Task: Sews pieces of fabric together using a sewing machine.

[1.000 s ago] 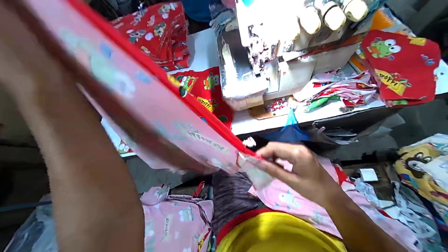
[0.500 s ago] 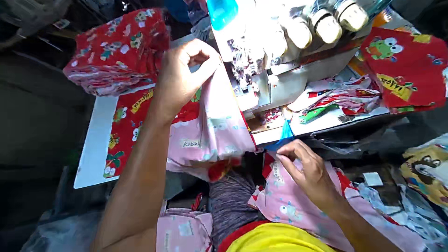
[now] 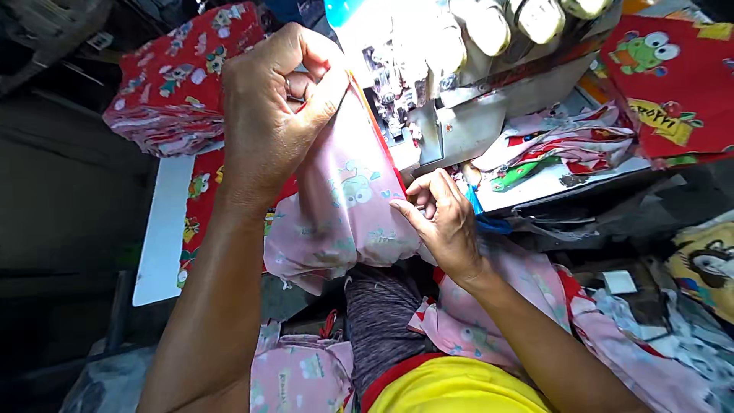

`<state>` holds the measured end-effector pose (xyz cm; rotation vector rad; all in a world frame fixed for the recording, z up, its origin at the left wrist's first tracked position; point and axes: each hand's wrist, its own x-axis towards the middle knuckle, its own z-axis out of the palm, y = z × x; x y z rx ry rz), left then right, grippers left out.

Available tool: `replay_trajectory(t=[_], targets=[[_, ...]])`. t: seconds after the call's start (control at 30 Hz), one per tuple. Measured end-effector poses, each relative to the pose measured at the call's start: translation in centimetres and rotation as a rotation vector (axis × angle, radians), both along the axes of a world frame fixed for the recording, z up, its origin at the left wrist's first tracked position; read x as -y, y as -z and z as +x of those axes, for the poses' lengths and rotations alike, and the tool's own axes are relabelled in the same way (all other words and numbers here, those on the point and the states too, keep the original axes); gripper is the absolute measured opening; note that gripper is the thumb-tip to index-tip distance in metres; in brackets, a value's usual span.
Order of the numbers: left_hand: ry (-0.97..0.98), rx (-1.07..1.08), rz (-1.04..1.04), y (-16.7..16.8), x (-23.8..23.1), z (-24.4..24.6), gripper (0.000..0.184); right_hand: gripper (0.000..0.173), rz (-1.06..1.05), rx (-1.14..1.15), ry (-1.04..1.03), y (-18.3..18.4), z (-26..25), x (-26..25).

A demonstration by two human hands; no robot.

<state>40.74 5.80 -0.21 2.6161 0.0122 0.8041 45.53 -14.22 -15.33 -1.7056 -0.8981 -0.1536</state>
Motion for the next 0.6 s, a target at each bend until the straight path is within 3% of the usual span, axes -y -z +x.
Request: replay_trajectory(t=[0.33,0.5,0.6], targets=[[-0.006,0.013,0.010,0.07,-0.32,-0.24,0.014,0.010,0.109,-0.066,-0.083,-0.15,0.13,0.84],[0.002,0.016,-0.011,-0.07,0.10,-0.43,0.015,0.025,0.056,-0.022,-0.005,-0.10,0.20,0.63],[0.012,0.016,-0.015,-0.17,0.15,-0.42,0.015,0.025,0.045,0.007,-0.014,0.01,0.11,0.16]])
